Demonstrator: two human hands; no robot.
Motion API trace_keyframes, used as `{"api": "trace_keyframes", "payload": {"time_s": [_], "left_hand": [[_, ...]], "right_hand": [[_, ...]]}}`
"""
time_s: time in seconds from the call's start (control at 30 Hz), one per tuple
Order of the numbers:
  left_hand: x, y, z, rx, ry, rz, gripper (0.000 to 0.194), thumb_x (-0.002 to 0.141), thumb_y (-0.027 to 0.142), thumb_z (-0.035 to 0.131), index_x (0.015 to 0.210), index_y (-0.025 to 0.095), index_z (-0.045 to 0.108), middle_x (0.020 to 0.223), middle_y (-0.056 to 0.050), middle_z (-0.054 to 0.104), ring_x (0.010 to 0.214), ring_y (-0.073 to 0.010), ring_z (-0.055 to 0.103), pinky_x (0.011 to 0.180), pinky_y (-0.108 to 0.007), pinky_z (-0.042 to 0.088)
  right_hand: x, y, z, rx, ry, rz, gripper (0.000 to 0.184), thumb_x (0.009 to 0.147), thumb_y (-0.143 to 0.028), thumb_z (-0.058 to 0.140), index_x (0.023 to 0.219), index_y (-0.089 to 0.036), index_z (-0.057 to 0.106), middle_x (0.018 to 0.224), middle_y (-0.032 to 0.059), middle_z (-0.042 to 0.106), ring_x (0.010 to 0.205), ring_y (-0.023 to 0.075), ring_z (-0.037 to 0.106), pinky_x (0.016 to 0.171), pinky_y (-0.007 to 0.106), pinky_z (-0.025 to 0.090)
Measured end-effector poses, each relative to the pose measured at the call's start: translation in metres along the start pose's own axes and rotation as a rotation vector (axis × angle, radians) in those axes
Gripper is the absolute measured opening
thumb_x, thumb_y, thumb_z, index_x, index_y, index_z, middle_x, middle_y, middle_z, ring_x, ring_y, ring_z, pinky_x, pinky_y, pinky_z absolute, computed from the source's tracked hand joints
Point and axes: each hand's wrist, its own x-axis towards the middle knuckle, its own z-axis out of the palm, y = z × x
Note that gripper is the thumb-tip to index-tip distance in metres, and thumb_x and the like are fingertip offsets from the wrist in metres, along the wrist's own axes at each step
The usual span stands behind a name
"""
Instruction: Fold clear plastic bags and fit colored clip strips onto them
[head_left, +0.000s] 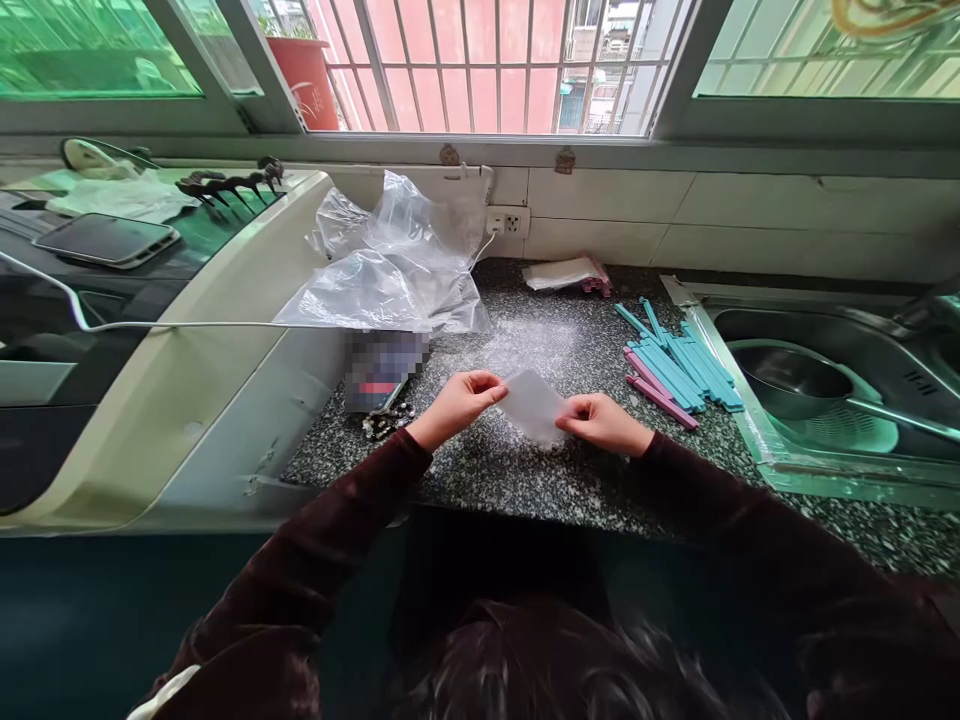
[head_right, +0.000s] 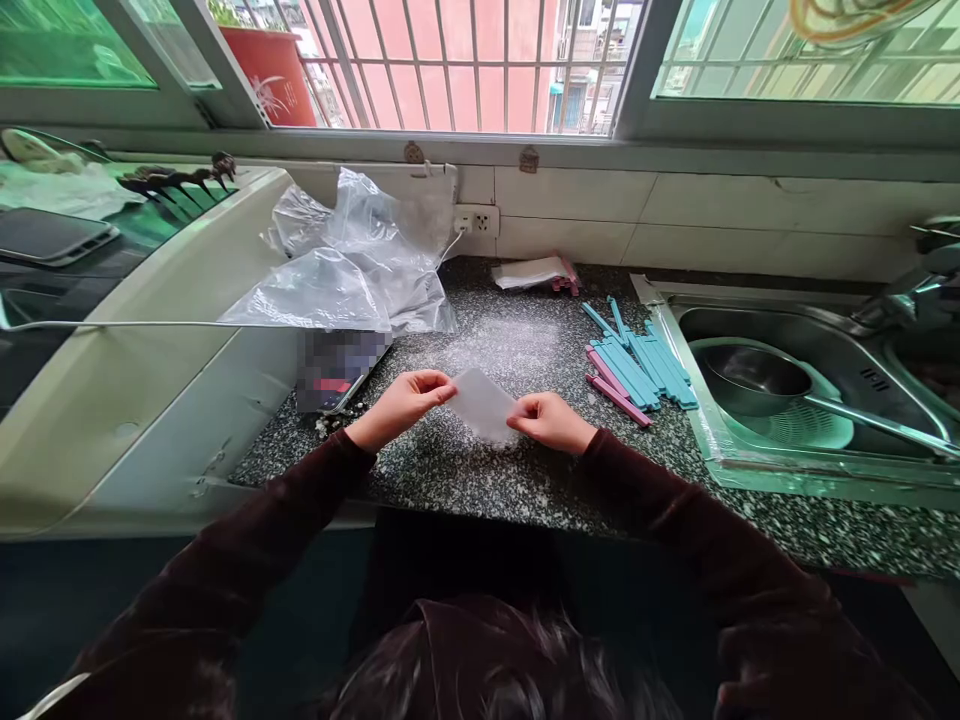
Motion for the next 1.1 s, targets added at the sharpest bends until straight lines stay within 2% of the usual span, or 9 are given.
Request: {"api": "trace_keyframes", "payload": {"time_s": [0.17,0.33,0.47,0.57,0.73,0.83,0.9,0.97,1.1], "left_hand": [[0.002,0.003,0.004,0.021,0.005,0.025,0.031,0.066,0.043,0.066,0.066,0.013,0.059,0.063,0.001,0.055,0.062,-0.0102,0.047,0.064,-0.025,0.038],[0.001,0.014,0.006,0.135,-0.100,0.049,0.025,0.071,0.038,0.061,0.069,0.012,0.061,0.063,0.001,0.055,0.062,-0.0100,0.047,0.062,-0.025,0.037],[0.001,0.022,0.011,0.220,-0.182,0.042,0.022,0.073,0.034,0.059,0.070,0.012,0.062,0.062,0.001,0.054,0.059,-0.0095,0.045,0.057,-0.024,0.034],[0.002,0.023,0.016,0.226,-0.132,0.084,0.023,0.074,0.035,0.059,0.070,0.012,0.061,0.062,0.001,0.055,0.060,-0.0098,0.045,0.057,-0.024,0.035],[0.008,0.016,0.024,0.044,-0.008,0.148,0.031,0.071,0.043,0.062,0.077,0.013,0.060,0.071,-0.002,0.060,0.067,-0.0119,0.051,0.063,-0.025,0.040],[0.015,0.011,0.033,-0.145,-0.045,0.132,0.047,0.067,0.050,0.067,0.092,0.012,0.059,0.083,-0.006,0.065,0.074,-0.0143,0.056,0.068,-0.027,0.043],[0.020,0.008,0.040,-0.186,-0.103,0.104,0.053,0.064,0.053,0.070,0.094,0.011,0.061,0.087,-0.007,0.066,0.076,-0.0154,0.057,0.070,-0.028,0.044],[0.025,0.003,0.046,-0.204,-0.131,0.060,0.054,0.062,0.055,0.071,0.090,0.010,0.063,0.082,-0.007,0.066,0.072,-0.0148,0.057,0.068,-0.028,0.044],[0.034,-0.006,0.052,-0.230,-0.102,0.016,0.054,0.055,0.061,0.072,0.072,0.010,0.064,0.065,-0.003,0.062,0.060,-0.0111,0.052,0.061,-0.026,0.041]], "right_hand": [[-0.008,-0.007,0.000,-0.027,-0.022,-0.029,0.027,0.067,-0.042,0.060,0.059,-0.016,0.053,0.057,-0.0025,0.048,0.055,0.0091,0.041,0.054,0.025,0.032],[-0.002,-0.025,-0.016,-0.014,0.157,-0.128,0.030,0.072,-0.043,0.061,0.080,-0.015,0.063,0.070,0.0025,0.060,0.059,0.0103,0.046,0.055,0.025,0.038],[0.008,-0.034,-0.016,-0.007,0.201,-0.200,0.031,0.071,-0.046,0.062,0.074,-0.015,0.062,0.061,-0.0008,0.053,0.055,0.0085,0.041,0.052,0.024,0.035],[0.010,-0.037,-0.010,0.039,0.235,-0.234,0.033,0.072,-0.048,0.060,0.067,-0.015,0.060,0.059,-0.0011,0.053,0.054,0.0084,0.041,0.052,0.024,0.036],[0.007,-0.035,-0.006,0.166,0.365,-0.237,0.035,0.071,-0.051,0.063,0.064,-0.016,0.058,0.059,-0.0008,0.053,0.055,0.0090,0.043,0.051,0.024,0.037],[0.006,-0.033,-0.007,0.274,0.465,-0.212,0.035,0.069,-0.051,0.065,0.064,-0.017,0.058,0.059,-0.0015,0.052,0.055,0.0093,0.044,0.051,0.024,0.038],[0.007,-0.031,-0.008,0.303,0.534,-0.196,0.034,0.069,-0.051,0.066,0.065,-0.017,0.059,0.060,-0.0012,0.053,0.056,0.0099,0.045,0.053,0.024,0.039],[0.009,-0.027,-0.010,0.318,0.607,-0.187,0.034,0.068,-0.051,0.066,0.066,-0.018,0.059,0.063,-0.0007,0.055,0.058,0.0105,0.047,0.054,0.025,0.041],[0.015,-0.017,-0.014,0.340,0.694,-0.186,0.035,0.066,-0.053,0.067,0.067,-0.018,0.060,0.063,-0.0004,0.056,0.058,0.0108,0.048,0.055,0.026,0.042]]}}
